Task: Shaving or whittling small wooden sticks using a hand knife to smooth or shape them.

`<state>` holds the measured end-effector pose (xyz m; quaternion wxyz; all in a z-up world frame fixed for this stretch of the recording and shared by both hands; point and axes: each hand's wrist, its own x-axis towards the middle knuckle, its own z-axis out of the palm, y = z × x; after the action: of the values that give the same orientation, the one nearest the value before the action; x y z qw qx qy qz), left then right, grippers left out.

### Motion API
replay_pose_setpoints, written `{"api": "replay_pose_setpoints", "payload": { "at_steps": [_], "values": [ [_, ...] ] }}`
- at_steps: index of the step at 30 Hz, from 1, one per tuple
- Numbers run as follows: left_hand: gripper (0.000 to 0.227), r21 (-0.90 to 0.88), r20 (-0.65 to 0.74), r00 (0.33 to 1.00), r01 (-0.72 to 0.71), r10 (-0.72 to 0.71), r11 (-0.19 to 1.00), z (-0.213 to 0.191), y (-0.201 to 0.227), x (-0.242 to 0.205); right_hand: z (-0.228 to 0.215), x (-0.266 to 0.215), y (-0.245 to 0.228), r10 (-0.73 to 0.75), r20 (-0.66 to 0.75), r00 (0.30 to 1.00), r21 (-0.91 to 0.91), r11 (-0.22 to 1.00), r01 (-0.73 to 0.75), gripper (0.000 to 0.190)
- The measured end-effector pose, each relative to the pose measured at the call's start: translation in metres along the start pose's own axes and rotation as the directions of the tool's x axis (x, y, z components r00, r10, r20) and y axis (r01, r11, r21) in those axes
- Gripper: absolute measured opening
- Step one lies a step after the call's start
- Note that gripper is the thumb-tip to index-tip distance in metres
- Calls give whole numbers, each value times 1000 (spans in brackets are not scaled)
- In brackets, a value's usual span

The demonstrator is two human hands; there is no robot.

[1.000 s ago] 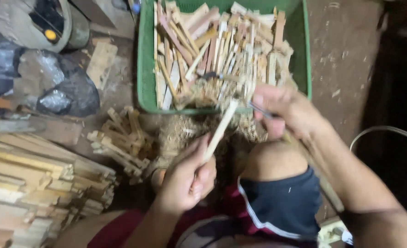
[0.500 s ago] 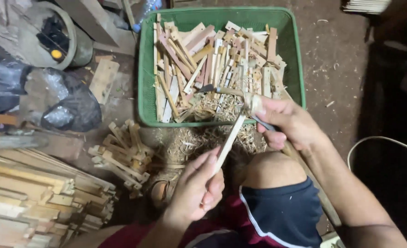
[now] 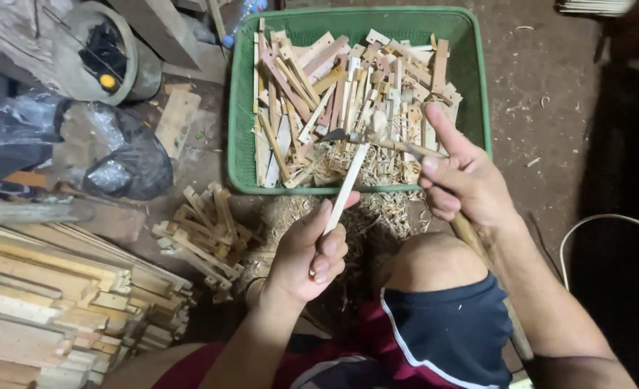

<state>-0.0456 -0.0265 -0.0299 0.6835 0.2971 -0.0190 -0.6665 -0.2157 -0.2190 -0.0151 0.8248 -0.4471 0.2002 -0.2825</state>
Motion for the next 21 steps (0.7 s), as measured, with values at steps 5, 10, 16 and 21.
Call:
{"api": "replay_pose_setpoints", "payload": {
  "at_steps": [5, 10, 16, 21],
  "values": [
    [52, 98, -16, 1000, 12, -10, 995, 15, -3, 1, 1, 5, 7, -23, -67, 998, -145, 989, 13, 65],
    [56, 343, -84, 991, -69, 104, 937, 29, -2, -1, -1, 8, 13, 32, -115, 993, -154, 987, -49, 37],
    [46, 296, 35, 999, -35, 26, 954, 14, 32, 22, -16, 9, 27, -25, 179, 983, 357, 933, -42, 65],
    [42, 367, 258, 959, 14, -117, 930, 6, 55, 22, -22, 15, 34, -31, 382, 924, 596, 773, -220, 75]
  ]
}}
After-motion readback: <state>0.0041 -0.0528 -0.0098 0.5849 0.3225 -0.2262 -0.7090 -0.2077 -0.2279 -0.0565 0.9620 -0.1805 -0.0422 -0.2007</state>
